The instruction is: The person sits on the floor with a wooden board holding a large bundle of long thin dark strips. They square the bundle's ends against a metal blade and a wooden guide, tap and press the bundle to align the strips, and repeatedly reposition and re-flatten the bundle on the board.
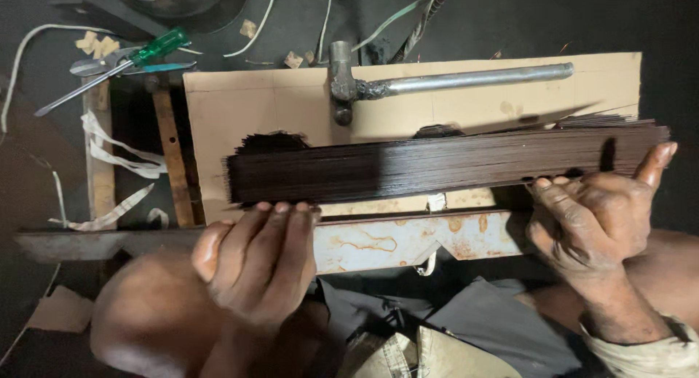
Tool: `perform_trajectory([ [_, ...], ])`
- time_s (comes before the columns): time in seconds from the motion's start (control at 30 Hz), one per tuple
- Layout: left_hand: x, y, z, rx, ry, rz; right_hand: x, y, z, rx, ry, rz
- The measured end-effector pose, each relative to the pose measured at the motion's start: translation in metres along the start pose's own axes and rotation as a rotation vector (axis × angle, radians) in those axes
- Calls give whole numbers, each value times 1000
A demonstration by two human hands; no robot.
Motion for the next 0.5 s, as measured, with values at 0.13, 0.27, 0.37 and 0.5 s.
perform_trajectory([
  [0.13, -11, -4, 10, 47, 38, 29, -4, -8, 3, 59, -45, -89],
  [0.27, -17, -5, 15, 115, 66, 33, -9, -13, 7, 102, -114, -88],
  [0.37, -21, 0, 16, 100, 76, 47, -11, -12, 8, 62, -74, -65],
  [0.5, -24, 9, 17, 83, 89, 44, -19, -12, 8, 37, -36, -11],
])
Point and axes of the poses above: each hand's wrist, its own y-axis towards the middle knuckle, its own z-axis out of the palm, x = y × z, the point moved 7 cm from there along y, towards the middle knuckle, and after that the axes turned 1 degree about x, right-handed, at the moved point
